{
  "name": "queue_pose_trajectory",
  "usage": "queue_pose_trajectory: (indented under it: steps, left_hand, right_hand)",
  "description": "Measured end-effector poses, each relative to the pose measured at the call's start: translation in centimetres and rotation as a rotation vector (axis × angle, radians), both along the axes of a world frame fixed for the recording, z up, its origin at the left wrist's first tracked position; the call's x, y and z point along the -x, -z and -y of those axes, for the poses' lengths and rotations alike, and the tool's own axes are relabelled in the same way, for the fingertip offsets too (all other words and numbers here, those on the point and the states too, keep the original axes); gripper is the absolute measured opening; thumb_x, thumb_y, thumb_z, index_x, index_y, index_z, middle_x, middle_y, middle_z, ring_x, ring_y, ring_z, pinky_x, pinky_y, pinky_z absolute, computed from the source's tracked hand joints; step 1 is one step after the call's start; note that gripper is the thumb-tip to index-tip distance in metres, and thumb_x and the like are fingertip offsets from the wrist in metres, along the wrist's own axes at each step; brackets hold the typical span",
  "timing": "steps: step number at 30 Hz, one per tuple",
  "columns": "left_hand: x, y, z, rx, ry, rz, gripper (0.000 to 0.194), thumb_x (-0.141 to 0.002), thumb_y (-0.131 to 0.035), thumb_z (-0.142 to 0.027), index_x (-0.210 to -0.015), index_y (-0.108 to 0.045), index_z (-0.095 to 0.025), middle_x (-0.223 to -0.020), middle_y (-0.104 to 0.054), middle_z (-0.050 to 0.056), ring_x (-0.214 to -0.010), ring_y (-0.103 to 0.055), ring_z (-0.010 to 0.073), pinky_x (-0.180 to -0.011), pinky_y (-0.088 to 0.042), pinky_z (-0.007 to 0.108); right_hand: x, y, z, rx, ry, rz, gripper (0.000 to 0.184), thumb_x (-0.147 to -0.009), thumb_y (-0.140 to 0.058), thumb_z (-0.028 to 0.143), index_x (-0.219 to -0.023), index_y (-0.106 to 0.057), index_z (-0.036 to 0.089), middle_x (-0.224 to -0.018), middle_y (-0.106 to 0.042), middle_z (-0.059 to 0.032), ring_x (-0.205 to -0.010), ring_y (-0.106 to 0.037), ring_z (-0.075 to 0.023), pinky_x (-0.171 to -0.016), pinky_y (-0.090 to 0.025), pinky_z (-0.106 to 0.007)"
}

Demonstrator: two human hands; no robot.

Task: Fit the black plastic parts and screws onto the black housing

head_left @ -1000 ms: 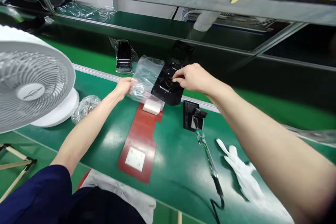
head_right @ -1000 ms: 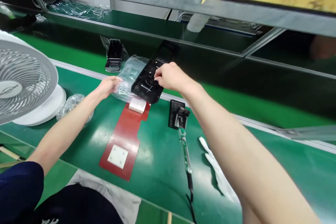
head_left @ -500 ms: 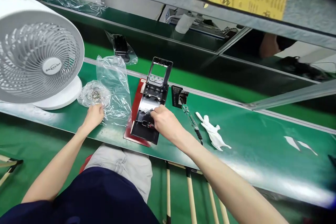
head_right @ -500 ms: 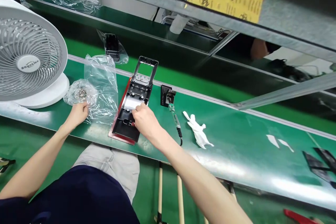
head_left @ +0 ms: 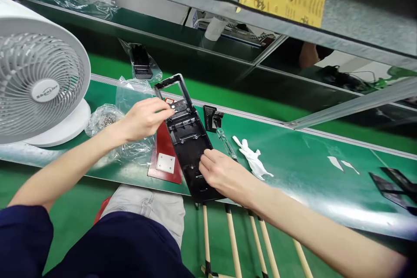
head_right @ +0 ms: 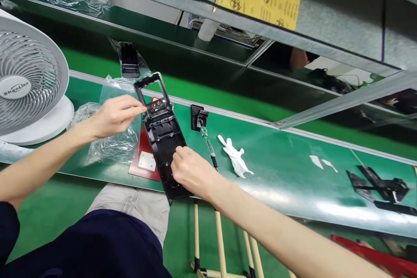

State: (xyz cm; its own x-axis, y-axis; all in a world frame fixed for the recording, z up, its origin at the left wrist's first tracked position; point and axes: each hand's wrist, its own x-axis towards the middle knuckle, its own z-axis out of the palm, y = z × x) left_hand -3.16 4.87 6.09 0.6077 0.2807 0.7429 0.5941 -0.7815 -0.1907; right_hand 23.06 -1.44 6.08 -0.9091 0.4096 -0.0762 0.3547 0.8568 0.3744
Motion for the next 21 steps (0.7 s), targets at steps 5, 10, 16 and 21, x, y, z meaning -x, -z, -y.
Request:
queue_pose_trajectory:
  steps: [5,10,16,21]
  left_hand:
    - [-3.5,-0.7,-2.9,-0.166,0.212,-0.326,0.022,-0.085,-0.041,-0.004,-0.094,-0.059,-0.014,-0.083,-0.064,0.005,-0.07,-0.054,0.0125,-0.063,-0.043,0.026]
    - [-5.7,-0.9,-1.5,-0.251,0.391,-0.491,0.027,-0.091,-0.036,-0.012,-0.106,-0.059,-0.017,-0.08,-0.061,0.004,-0.07,-0.051,0.0132,-0.061,-0.036,0.029]
    - [-8.2,-2.1,-1.0,-0.1,0.478,-0.921,0.044,-0.09,-0.023,-0.007,-0.081,-0.065,-0.017,-0.081,-0.06,0.009,-0.072,-0.053,0.0166,-0.059,-0.034,0.034]
    - [-9.6,-3.8,-2.7,-0.195,0.496,-0.987,0.038,-0.087,-0.03,-0.005,-0.075,-0.064,-0.018,-0.078,-0.058,0.009,-0.077,-0.054,0.0208,-0.066,-0.038,0.036]
  right_hand:
    - [-1.6,-1.7,0.1,-0.178,-0.185,0.047,0.024,-0.066,-0.069,0.012,-0.057,-0.047,0.009,-0.062,-0.031,-0.0073,-0.066,-0.036,-0.0192,-0.056,-0.03,-0.03]
    - [-0.5,-3.4,0.6,-0.09,-0.184,0.434,0.013,-0.08,-0.056,0.012,-0.067,-0.056,0.01,-0.062,-0.032,-0.0087,-0.065,-0.04,-0.0205,-0.055,-0.03,-0.029]
    - [0.2,-4.8,0.0,0.026,-0.189,0.733,0.027,-0.086,-0.039,0.003,-0.085,-0.065,0.012,-0.066,-0.034,-0.0095,-0.067,-0.041,-0.0199,-0.054,-0.028,-0.03]
    - [-0.8,-6.8,-4.0,0.044,-0.085,0.853,0.017,-0.087,-0.051,0.008,-0.083,-0.068,0.012,-0.075,-0.046,-0.0073,-0.078,-0.041,-0.017,-0.067,-0.031,-0.029]
